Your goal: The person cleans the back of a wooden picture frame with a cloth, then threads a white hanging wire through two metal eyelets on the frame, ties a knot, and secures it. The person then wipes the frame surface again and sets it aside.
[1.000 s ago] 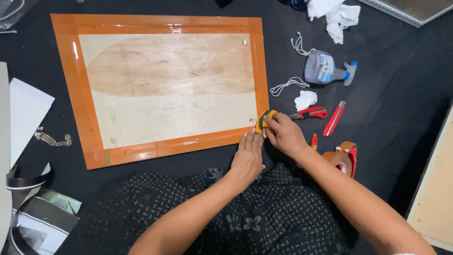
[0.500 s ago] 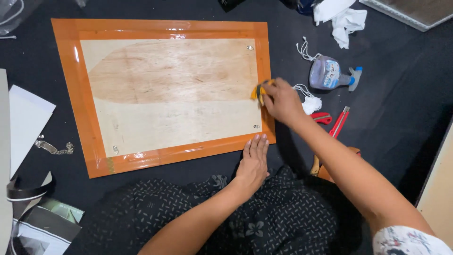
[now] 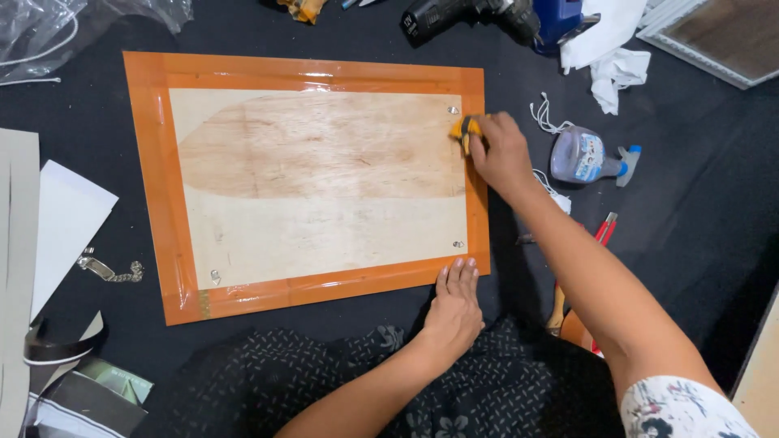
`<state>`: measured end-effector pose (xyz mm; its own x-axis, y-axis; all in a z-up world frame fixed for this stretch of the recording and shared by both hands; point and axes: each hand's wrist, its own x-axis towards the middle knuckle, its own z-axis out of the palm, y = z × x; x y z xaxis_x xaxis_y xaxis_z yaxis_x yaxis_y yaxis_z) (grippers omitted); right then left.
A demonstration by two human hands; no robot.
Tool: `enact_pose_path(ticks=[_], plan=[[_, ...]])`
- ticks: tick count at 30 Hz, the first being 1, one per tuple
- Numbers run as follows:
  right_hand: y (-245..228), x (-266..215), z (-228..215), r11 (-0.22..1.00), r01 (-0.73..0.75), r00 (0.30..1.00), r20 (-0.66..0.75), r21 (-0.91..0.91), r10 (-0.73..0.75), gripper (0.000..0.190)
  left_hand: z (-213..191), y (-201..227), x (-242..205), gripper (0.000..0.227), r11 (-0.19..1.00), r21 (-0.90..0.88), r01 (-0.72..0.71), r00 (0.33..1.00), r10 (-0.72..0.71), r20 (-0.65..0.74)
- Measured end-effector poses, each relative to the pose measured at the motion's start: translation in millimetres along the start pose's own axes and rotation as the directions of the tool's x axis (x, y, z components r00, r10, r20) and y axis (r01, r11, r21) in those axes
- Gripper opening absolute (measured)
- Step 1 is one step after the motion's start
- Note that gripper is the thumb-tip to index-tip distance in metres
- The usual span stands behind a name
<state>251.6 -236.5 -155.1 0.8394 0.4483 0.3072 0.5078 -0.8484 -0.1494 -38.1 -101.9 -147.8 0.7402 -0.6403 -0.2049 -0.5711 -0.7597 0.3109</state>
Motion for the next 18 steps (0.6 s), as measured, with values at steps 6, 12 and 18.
enact_pose_path(ticks=[6,12,18], plan=[[-17,57,-24,0.981,-0.158,0.981,0.133,0.116,0.142,0.031,0,7,-2,0.064,0.974,0.168,0.155,0.979,-0.129,-0.158],[-63,-30,-62,0.980,-0.048,0.982,0.190,0.192,0.010,0.016,14,15,4,0.067,0.970,0.167,0.175,0.982,-0.162,-0.092],[-18,16,-41,0.984,-0.114,0.989,0.114,0.138,0.098,0.032,20,17,5,0.067,0.963,0.206,0.173,0.985,-0.165,-0.057]])
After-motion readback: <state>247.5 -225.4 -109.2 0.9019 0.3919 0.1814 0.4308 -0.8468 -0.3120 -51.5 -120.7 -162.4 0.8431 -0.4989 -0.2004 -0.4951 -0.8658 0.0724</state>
